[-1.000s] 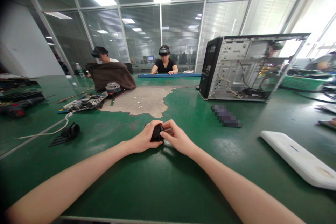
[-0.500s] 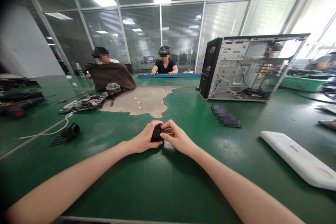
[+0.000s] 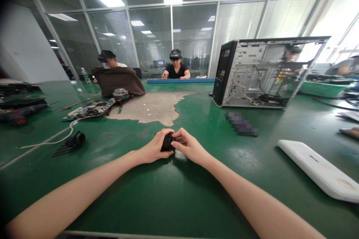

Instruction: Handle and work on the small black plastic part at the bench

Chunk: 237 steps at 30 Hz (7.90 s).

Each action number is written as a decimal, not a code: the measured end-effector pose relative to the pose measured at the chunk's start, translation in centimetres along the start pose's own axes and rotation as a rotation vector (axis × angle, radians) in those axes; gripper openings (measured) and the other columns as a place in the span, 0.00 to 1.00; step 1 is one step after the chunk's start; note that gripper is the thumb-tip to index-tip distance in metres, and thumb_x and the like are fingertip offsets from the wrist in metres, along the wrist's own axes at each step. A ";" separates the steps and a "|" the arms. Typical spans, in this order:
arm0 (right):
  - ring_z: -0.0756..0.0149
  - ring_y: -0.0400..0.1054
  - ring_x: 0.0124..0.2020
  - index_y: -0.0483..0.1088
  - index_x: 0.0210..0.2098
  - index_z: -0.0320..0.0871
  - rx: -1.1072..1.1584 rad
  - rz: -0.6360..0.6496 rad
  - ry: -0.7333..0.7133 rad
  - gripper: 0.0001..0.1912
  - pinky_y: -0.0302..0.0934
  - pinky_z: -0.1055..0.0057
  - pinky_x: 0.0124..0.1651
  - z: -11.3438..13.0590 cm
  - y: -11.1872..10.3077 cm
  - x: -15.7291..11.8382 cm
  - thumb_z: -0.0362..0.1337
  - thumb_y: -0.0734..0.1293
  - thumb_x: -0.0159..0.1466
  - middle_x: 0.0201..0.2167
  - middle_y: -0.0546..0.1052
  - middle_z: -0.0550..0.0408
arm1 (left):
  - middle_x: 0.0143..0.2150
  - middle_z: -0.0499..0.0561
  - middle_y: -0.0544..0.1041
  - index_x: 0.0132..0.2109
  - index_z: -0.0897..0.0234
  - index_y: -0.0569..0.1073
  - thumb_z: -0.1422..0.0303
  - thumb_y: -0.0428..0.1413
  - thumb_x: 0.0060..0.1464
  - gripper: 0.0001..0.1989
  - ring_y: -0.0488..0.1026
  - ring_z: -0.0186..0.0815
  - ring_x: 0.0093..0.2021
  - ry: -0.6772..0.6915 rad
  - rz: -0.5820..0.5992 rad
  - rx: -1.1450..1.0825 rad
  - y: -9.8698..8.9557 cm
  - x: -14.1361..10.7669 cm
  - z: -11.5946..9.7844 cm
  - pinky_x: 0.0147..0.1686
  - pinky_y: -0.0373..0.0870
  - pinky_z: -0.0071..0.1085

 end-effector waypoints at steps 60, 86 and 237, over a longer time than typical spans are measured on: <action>0.66 0.67 0.40 0.57 0.39 0.44 0.002 0.035 0.001 0.15 0.62 0.64 0.45 -0.2 0.1 -0.2 0.38 0.65 0.55 0.38 0.68 0.55 | 0.50 0.56 0.60 0.54 0.62 0.50 0.69 0.55 0.45 0.31 0.59 0.43 0.51 -0.014 0.012 -0.018 -0.1 0.0 -0.1 0.51 0.55 0.42; 0.69 0.67 0.37 0.59 0.37 0.43 -0.022 -0.015 -0.017 0.08 0.62 0.67 0.42 0.1 -0.1 -0.1 0.38 0.61 0.59 0.35 0.67 0.57 | 0.49 0.56 0.60 0.54 0.63 0.50 0.68 0.56 0.45 0.31 0.59 0.42 0.51 -0.004 0.005 -0.007 -0.1 0.1 0.0 0.51 0.56 0.39; 0.65 0.66 0.42 0.59 0.34 0.44 0.008 -0.020 -0.023 0.10 0.62 0.63 0.46 0.5 -0.4 -0.2 0.36 0.65 0.55 0.38 0.67 0.55 | 0.50 0.56 0.59 0.54 0.63 0.49 0.68 0.56 0.45 0.31 0.58 0.41 0.51 -0.003 0.005 0.005 0.1 0.0 0.1 0.51 0.55 0.39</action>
Point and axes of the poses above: each hand's wrist, its own x-axis towards the middle knuckle, its own y-axis out of the palm, z = x × y, the point moved 9 cm from there along x, towards the middle knuckle
